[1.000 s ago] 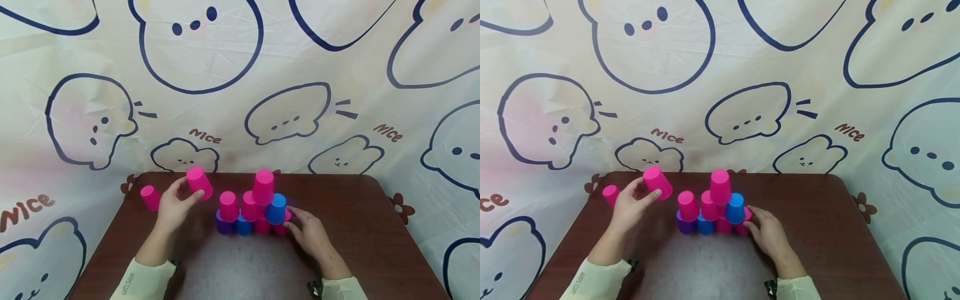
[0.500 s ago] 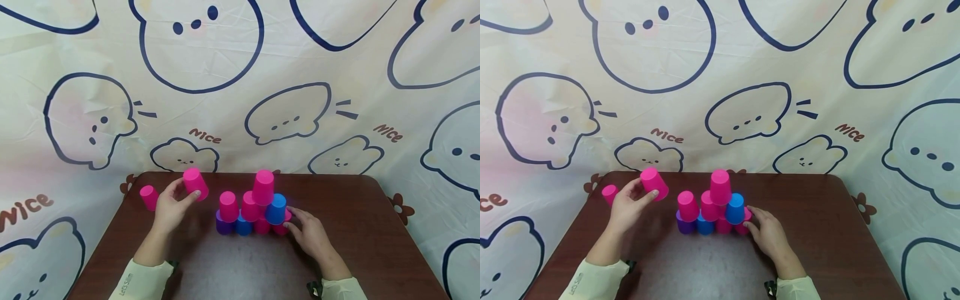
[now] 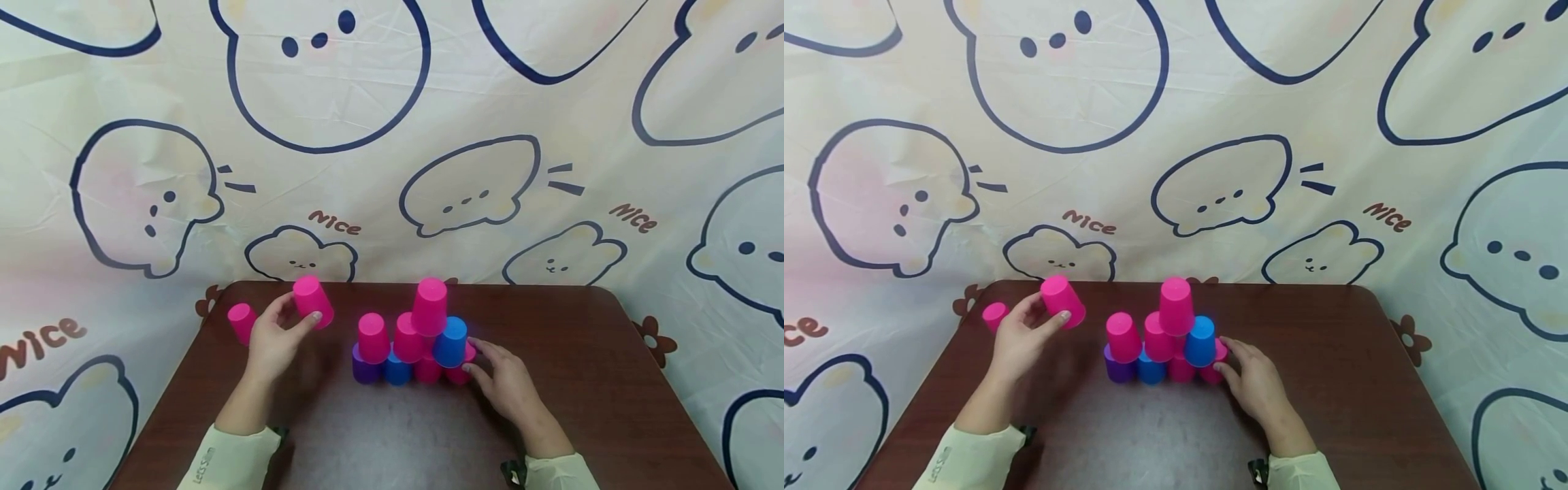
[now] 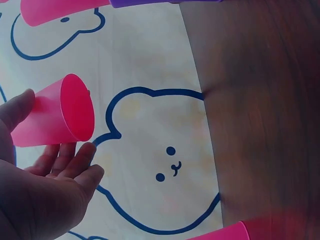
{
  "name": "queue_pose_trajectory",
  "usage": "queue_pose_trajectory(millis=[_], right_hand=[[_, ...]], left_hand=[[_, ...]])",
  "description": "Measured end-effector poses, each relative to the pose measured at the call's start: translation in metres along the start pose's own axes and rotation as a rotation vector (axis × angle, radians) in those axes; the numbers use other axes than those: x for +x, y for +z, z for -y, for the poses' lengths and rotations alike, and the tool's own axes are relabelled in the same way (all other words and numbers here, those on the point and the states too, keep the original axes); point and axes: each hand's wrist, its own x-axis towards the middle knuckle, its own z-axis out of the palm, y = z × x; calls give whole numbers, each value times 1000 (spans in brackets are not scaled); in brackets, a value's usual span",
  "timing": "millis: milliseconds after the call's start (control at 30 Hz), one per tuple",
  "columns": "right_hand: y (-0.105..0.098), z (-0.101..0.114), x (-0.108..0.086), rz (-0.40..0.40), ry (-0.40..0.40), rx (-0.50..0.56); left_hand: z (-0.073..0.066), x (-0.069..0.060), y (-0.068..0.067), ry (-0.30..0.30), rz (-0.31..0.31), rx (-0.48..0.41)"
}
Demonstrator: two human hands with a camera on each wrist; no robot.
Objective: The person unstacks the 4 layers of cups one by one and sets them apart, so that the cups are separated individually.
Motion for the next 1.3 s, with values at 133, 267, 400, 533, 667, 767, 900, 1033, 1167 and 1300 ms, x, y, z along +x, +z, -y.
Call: queue_pose_trajectory(millis=[133,267,400,533,667,767,900,1033,1167,1300], right_hand=[[0,-1,0,2,-2,-1],[0,-1,0,2,-6,-3],[0,-1,0,3,-6,-3],[-1,-1,1,5,-3,-2],[-1,-1,1,7,-5,-3],[-1,-1,1,4,-9,-4],[-1,-1,0,0,-12,-3],[0,-1,0,5,-10,1],[0,-1,0,10,-8,0],[-1,-1,0,3,-17,-1]], left_hand=[[4,1,-2,-3,1,2],[8,3,-4,-5,5,-6],[11,6,-6,-9,7,-14],[15,8,-8,-18,4,-21],[17,9,-8,-28,-3,-14],[19,10,-9,-37,-6,-4],[21,11,-10,-45,-12,4],[25,13,-10,-51,-22,10],[29,14,-10,-61,-31,14],[33,16,-10,-69,-33,11]])
